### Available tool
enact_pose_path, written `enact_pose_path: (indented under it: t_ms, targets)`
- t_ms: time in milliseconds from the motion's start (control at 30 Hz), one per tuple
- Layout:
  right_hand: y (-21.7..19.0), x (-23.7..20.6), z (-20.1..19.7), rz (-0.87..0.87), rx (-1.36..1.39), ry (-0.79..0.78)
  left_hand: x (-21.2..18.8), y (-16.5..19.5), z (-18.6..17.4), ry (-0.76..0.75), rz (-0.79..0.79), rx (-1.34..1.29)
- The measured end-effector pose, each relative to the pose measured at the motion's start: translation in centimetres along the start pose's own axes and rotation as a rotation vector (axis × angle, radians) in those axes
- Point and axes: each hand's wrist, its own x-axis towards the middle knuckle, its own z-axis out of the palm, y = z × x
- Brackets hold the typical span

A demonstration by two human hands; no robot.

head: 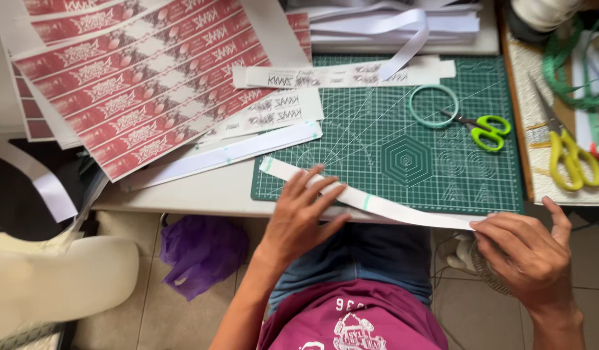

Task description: The person assembles long white paper strips by applying small pieces of green tape at intervals. They use scissors to cut the tape and a ruler to align the strips on a green cutting mat. Printed paper sheets and additional strips are visible on the table.

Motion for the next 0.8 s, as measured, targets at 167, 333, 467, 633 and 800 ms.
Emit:
enact_pose_path:
  t_ms: [167,333,467,633,800]
  targets:
    - [1.0,-1.0,-2.1,0.096,0.067,0.068,1.1,-0.2,0.9,-0.095,0.028,-0.001]
    - [2.2,-1.3,-2.8,0.273,0.241,0.112,1.0,-0.1,0.1,-0.084,0.046,-0.014]
    - [1.8,0.1,-3.6,0.493,0.597,0.134,2.0,0.0,-2.3,-0.070,-0.063,-0.115]
    - [1.7,4.5,-3.9,0.686,0.823,0.099,3.9,-1.6,-7.5,-0.263,-0.346,-0.389]
    - [1.1,6.5,-2.4,0.613,1.146,0.041,5.2,-3.3,-11.1,-0.450,-0.556,-0.409]
